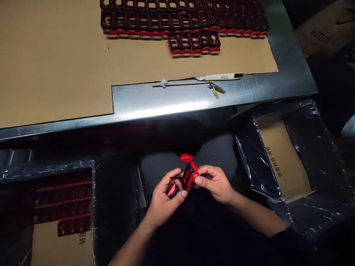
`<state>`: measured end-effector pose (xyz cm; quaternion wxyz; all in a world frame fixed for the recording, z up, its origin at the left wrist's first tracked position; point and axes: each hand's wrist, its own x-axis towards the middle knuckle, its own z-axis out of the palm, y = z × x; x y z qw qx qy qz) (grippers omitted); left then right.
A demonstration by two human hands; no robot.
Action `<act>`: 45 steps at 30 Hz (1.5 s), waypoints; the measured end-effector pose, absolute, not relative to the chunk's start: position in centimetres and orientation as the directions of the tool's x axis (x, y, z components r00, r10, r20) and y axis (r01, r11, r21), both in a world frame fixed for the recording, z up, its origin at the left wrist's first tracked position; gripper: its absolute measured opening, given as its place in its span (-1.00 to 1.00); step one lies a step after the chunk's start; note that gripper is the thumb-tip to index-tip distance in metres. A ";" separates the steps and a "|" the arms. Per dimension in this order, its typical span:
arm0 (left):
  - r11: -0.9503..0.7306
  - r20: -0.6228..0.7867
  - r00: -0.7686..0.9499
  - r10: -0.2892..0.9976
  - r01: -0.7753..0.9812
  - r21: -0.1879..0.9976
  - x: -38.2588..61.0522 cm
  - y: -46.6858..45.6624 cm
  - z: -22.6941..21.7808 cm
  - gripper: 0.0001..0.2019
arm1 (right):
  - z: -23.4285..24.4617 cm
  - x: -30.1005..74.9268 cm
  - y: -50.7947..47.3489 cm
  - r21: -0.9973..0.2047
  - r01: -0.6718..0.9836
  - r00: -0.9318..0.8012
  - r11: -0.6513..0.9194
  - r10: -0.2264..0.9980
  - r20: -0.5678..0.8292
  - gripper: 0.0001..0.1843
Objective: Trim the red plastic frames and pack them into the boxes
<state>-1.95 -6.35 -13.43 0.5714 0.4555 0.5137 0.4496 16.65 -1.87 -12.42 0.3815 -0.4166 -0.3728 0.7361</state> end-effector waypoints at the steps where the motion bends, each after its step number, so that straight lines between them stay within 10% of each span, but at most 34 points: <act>1: 0.177 -0.175 0.062 0.983 -0.030 0.984 -2.0 -6.3 -13.3 -0.61 | -12.5 16.6 -1.8 -0.830 -0.272 -0.370 -0.487 0.849 -0.377 -0.72; 14: -0.183 0.187 -0.007 0.982 0.176 0.967 -1.4 -5.9 -11.8 -0.75 | -15.4 15.7 -2.1 -0.370 -0.480 -0.611 -0.796 0.605 -0.510 -0.60; 33: -0.150 0.160 -0.034 0.987 0.197 0.969 -1.2 -5.8 -12.7 -0.87 | -16.2 16.0 -2.2 -0.529 -0.463 -0.567 -0.711 0.696 -0.441 -0.55; 38: -0.004 0.013 -0.060 0.998 0.157 0.988 -1.3 -5.9 -13.1 -0.85 | -15.3 16.6 -2.0 -0.734 -0.457 -0.402 -0.501 0.853 -0.332 -0.71; 41: 0.162 -0.162 0.028 0.986 0.006 0.987 -1.3 -6.0 -13.4 -0.57 | -14.9 17.5 -1.6 -0.987 -0.160 -0.337 0.025 0.938 0.078 -0.96; 45: 0.328 -0.309 0.124 0.943 -0.190 0.925 -0.9 -6.0 -13.8 -0.24 | -14.9 18.2 -1.0 -0.733 0.191 -0.561 0.652 0.686 0.464 -0.75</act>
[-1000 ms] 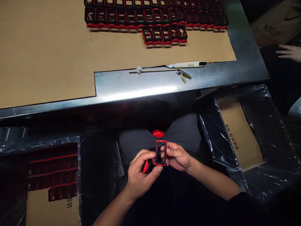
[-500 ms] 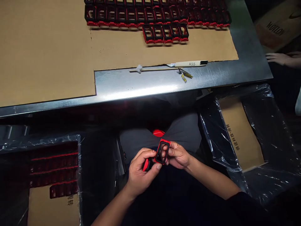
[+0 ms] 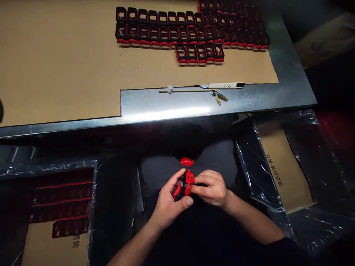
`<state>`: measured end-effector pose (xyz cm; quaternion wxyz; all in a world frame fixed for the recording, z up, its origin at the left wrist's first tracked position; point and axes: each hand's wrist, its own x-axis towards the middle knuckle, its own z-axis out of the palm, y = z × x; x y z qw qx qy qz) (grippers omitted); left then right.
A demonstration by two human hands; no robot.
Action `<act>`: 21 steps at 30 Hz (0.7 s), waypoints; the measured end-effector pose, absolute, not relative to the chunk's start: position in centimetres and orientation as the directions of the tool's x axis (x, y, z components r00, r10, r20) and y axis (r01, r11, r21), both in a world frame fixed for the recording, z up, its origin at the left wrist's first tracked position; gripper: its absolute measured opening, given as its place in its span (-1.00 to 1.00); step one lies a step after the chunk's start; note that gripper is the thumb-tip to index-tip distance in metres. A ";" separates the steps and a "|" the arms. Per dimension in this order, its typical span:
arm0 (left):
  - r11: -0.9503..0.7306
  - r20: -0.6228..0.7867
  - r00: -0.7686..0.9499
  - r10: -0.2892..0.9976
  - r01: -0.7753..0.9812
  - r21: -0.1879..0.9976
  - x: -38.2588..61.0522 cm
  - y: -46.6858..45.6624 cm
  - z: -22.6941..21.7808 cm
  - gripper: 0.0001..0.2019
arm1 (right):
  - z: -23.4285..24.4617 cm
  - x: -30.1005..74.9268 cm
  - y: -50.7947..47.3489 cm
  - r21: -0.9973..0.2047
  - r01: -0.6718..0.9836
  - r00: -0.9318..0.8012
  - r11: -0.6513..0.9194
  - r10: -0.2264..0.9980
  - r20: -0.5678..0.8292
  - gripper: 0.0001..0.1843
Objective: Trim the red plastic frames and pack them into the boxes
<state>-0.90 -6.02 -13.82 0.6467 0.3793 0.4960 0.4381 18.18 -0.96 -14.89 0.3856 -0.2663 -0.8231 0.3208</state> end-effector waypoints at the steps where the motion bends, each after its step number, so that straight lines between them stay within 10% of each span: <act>1: 0.346 -0.329 0.112 0.938 -0.213 0.914 -0.8 -6.0 -13.9 -0.24 | -14.7 18.3 -0.6 -0.679 0.222 -0.602 0.700 0.646 0.469 -0.73; 7: 0.308 -0.330 -0.083 0.940 -0.208 0.928 -1.2 -5.9 -14.2 -0.24 | -9.0 19.8 7.6 -0.611 0.364 -0.369 0.703 0.711 0.598 -0.77; 14: -0.087 0.097 -0.077 0.992 0.122 0.989 -1.9 -5.3 -12.9 -0.31 | -6.5 21.1 18.6 -0.429 0.888 -0.003 0.169 0.932 0.361 -0.65; 17: -0.203 0.210 -0.020 0.977 0.192 0.960 -2.2 -5.3 -12.2 -0.27 | -7.1 20.9 15.2 -0.524 0.814 -0.031 0.250 0.920 0.390 -0.77; 21: -0.242 0.230 0.078 0.970 0.206 0.948 -2.5 -5.4 -12.1 -0.20 | -7.4 21.1 6.0 -0.610 0.509 -0.475 0.608 0.789 0.390 -0.75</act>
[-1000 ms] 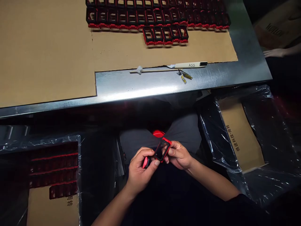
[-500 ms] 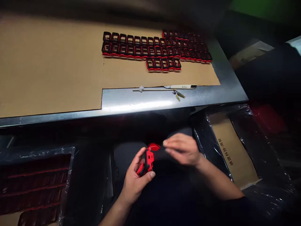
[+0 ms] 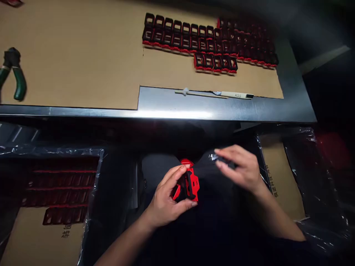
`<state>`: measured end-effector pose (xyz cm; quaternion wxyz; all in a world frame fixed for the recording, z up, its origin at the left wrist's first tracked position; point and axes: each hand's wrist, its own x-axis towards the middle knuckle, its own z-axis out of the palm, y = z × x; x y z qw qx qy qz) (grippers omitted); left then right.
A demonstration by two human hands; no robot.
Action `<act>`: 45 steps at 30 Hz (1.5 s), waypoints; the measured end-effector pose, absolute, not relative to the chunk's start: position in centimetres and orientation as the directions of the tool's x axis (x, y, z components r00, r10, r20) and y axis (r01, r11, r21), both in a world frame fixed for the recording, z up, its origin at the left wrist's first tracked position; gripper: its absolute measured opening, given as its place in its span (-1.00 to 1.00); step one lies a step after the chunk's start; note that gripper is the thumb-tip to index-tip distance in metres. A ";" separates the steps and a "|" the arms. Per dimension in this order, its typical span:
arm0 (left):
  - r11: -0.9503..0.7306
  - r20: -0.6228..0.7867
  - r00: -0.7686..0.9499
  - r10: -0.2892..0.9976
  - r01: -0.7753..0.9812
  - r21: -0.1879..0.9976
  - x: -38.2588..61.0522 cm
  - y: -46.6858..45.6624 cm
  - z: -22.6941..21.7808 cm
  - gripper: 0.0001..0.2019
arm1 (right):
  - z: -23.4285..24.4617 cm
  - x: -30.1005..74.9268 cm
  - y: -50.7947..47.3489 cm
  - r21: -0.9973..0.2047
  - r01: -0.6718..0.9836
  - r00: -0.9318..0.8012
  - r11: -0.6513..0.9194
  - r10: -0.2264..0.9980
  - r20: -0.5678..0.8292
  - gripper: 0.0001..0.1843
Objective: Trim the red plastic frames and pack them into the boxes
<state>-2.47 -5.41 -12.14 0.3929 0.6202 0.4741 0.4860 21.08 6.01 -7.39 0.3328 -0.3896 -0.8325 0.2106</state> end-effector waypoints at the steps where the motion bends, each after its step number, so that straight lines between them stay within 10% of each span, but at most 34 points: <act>1: -0.247 0.229 0.110 0.967 0.204 0.947 -2.5 -5.4 -12.3 -0.19 | -7.5 21.0 3.9 -0.618 0.434 -0.548 0.656 0.737 0.396 -0.74; 37: -0.274 0.186 0.279 0.942 0.322 0.906 -2.3 -4.8 -13.0 -0.21 | -6.9 20.7 -1.3 -0.453 0.411 -0.800 0.791 0.551 0.238 -0.82; 45: -0.067 0.075 0.101 0.992 -0.086 0.994 -1.5 -6.0 -14.7 -0.26 | -7.5 19.6 0.2 -0.587 0.351 -0.675 0.730 0.631 0.381 -0.92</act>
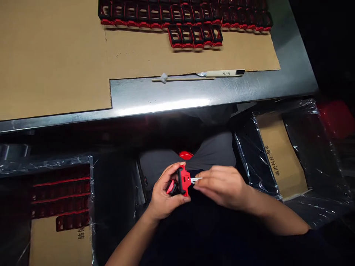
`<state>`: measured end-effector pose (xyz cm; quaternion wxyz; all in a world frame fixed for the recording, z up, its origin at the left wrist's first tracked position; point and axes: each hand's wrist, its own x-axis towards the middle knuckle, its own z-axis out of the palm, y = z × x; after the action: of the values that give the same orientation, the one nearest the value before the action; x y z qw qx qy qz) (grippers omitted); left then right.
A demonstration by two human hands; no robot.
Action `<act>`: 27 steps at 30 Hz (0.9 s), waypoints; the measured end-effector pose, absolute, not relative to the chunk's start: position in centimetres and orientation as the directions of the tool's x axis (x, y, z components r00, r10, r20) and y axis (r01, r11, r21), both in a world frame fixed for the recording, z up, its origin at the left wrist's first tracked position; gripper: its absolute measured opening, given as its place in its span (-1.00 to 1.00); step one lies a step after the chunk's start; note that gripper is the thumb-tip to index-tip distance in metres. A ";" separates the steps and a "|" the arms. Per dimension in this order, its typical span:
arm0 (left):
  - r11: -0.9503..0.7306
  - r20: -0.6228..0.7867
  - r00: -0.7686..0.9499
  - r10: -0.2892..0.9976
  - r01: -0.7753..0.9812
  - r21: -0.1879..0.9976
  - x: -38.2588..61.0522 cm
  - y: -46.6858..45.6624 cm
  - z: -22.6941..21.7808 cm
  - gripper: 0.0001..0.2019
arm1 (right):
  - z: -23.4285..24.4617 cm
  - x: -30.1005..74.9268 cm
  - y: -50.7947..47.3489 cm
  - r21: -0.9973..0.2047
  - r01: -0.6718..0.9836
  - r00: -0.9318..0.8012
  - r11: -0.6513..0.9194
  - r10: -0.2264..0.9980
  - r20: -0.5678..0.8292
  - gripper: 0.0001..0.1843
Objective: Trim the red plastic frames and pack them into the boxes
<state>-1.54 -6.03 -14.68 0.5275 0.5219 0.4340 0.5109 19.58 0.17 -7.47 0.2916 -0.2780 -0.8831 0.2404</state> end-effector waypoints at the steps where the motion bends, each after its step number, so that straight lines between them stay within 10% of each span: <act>1: -0.026 0.042 0.087 0.995 -0.175 0.984 -1.3 -6.3 -14.9 -0.26 | -7.5 19.5 1.1 -0.616 0.364 -0.622 0.699 0.674 0.398 -0.96; 7: 0.093 -0.072 0.065 0.995 -0.438 0.894 -0.5 -6.9 -15.1 -0.22 | -7.8 20.4 11.8 -0.578 0.669 -0.172 0.467 0.854 0.491 -0.71; 21: 0.084 -0.079 0.030 0.996 -0.356 0.931 -1.1 -7.0 -15.2 -0.20 | -8.4 20.5 16.0 -0.481 0.764 -0.070 0.430 0.796 0.601 -0.76; 24: 0.034 -0.029 0.019 0.999 -0.331 0.943 -1.2 -6.9 -15.7 -0.18 | -8.6 18.5 9.5 -0.784 0.494 -0.089 0.375 0.919 0.384 -0.74; 27: 0.019 -0.004 0.047 0.999 -0.320 0.947 -1.3 -6.9 -16.3 -0.14 | -9.9 17.0 3.6 -0.991 0.112 -0.460 -0.078 0.880 -0.121 -0.69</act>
<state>-1.31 -6.90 -16.26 0.5887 0.4207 0.4035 0.5600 16.97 3.59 -9.90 0.3163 -0.4125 -0.6010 0.6072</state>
